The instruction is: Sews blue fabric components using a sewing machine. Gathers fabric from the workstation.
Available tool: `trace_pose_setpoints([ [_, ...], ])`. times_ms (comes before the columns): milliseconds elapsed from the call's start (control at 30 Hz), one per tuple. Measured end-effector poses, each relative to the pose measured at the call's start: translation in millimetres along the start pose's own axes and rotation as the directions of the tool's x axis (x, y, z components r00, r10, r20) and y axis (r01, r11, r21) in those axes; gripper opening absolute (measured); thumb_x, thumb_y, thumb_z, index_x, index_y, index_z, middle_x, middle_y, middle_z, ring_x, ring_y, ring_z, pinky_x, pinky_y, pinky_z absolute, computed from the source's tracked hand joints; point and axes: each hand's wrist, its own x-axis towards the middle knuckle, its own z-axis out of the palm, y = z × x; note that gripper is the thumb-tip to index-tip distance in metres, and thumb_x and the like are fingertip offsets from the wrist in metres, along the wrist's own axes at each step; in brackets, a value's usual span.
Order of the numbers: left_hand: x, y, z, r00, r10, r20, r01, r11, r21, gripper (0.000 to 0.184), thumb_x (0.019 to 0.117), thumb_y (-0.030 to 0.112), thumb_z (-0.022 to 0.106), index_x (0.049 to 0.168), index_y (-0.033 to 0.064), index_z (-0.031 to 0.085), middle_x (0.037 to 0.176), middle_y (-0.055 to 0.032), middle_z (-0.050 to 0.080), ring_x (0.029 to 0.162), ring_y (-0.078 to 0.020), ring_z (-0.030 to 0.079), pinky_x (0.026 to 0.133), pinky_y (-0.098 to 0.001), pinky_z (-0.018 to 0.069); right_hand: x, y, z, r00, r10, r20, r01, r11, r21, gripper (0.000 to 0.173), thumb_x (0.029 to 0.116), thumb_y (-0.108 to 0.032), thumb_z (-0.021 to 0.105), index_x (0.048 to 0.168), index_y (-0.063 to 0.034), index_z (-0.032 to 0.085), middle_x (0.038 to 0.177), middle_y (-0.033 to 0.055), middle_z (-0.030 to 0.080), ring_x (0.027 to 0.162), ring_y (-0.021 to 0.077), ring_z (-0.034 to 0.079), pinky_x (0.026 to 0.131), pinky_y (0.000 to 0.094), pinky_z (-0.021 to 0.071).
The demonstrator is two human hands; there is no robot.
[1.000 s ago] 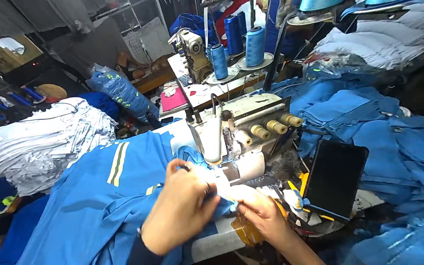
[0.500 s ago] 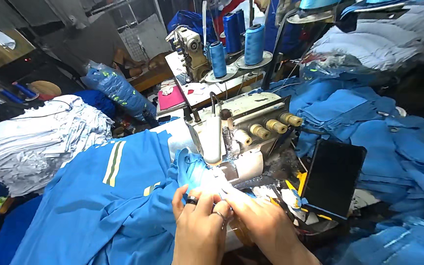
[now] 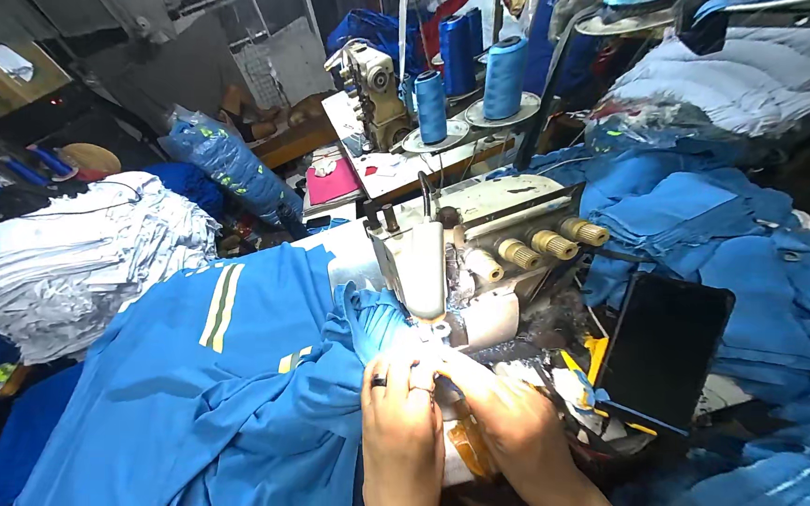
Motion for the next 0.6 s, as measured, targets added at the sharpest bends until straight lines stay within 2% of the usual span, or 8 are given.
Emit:
trace_pose_setpoints([
  [133, 18, -12, 12, 0.997, -0.08, 0.003, 0.08, 0.996, -0.025, 0.018, 0.0838, -0.001, 0.067, 0.096, 0.0027, 0.079, 0.103, -0.013, 0.076, 0.104, -0.0312, 0.073, 0.091, -0.0442, 0.0592, -10, -1, 5, 1.0, 0.023, -0.02, -0.023, 1.0, 0.004, 0.023, 0.0992, -0.01, 0.053, 0.107, -0.0125, 0.074, 0.094, 0.0083, 0.076, 0.06, 0.0188, 0.065, 0.054, 0.0297, 0.0506],
  [233, 36, -24, 15, 0.959, -0.275, 0.07, 0.282, 0.951, -0.123, 0.016, 0.0911, 0.003, 0.067, 0.105, 0.0024, 0.075, 0.109, -0.0132, 0.073, 0.107, -0.028, 0.07, 0.091, -0.0441, 0.0577, -12, -3, 5, 0.999, 0.033, -0.015, -0.033, 0.999, 0.001, 0.021, 0.099, -0.009, 0.053, 0.105, -0.0106, 0.074, 0.094, 0.0088, 0.077, 0.062, 0.0197, 0.067, 0.053, 0.0304, 0.0525],
  [267, 40, -30, 14, 0.953, -0.293, 0.078, 0.3, 0.946, -0.118, 0.016, 0.0929, 0.003, 0.066, 0.106, 0.0024, 0.075, 0.11, -0.0131, 0.073, 0.107, -0.0287, 0.07, 0.092, -0.0459, 0.0572, -12, -4, 5, 0.999, 0.033, -0.02, -0.033, 0.999, -0.006, 0.022, 0.0984, -0.008, 0.053, 0.104, -0.0103, 0.074, 0.092, 0.0087, 0.076, 0.06, 0.0199, 0.066, 0.052, 0.0308, 0.0514],
  [367, 35, -54, 3, 0.98, -0.194, -0.043, 0.194, 0.981, -0.012, 0.013, 0.0848, -0.006, 0.066, 0.088, 0.0008, 0.078, 0.104, -0.014, 0.075, 0.098, -0.0335, 0.073, 0.083, -0.0503, 0.0593, -11, -5, 2, 0.999, 0.036, -0.006, -0.036, 0.999, -0.023, 0.024, 0.0967, -0.008, 0.053, 0.105, -0.0115, 0.076, 0.095, 0.0081, 0.077, 0.057, 0.0198, 0.065, 0.049, 0.0313, 0.0504],
  [433, 20, -60, -15, 0.976, -0.191, -0.106, 0.192, 0.981, -0.004, 0.015, 0.0826, -0.006, 0.065, 0.08, 0.0031, 0.076, 0.102, -0.0133, 0.076, 0.097, -0.0332, 0.073, 0.082, -0.0492, 0.0591, -8, -6, 1, 0.999, 0.036, 0.006, -0.036, 0.999, -0.026, 0.024, 0.0952, -0.008, 0.054, 0.104, -0.012, 0.077, 0.098, 0.0078, 0.078, 0.057, 0.0204, 0.066, 0.048, 0.0322, 0.0516],
  [500, 1, -57, -32, 0.971, -0.178, -0.162, 0.181, 0.984, 0.002, 0.016, 0.0807, -0.003, 0.062, 0.078, 0.0053, 0.076, 0.099, -0.0123, 0.076, 0.096, -0.0315, 0.072, 0.081, -0.0455, 0.0593, -4, -10, 2, 0.999, 0.043, -0.005, -0.043, 0.999, 0.006, 0.022, 0.0946, -0.009, 0.056, 0.102, -0.011, 0.077, 0.097, 0.0085, 0.078, 0.058, 0.021, 0.067, 0.049, 0.033, 0.0526],
  [600, -21, -43, -51, 0.973, -0.122, -0.198, 0.127, 0.992, 0.013, 0.019, 0.0807, 0.0, 0.06, 0.078, 0.0083, 0.076, 0.098, -0.0093, 0.076, 0.098, -0.0265, 0.071, 0.086, -0.0375, 0.0581, 3, -23, 7, 0.997, 0.071, 0.005, -0.071, 0.984, 0.161, 0.022, 0.0998, -0.011, 0.055, 0.109, -0.0098, 0.075, 0.107, 0.0085, 0.077, 0.075, 0.0196, 0.075, 0.057, 0.0321, 0.0593],
])
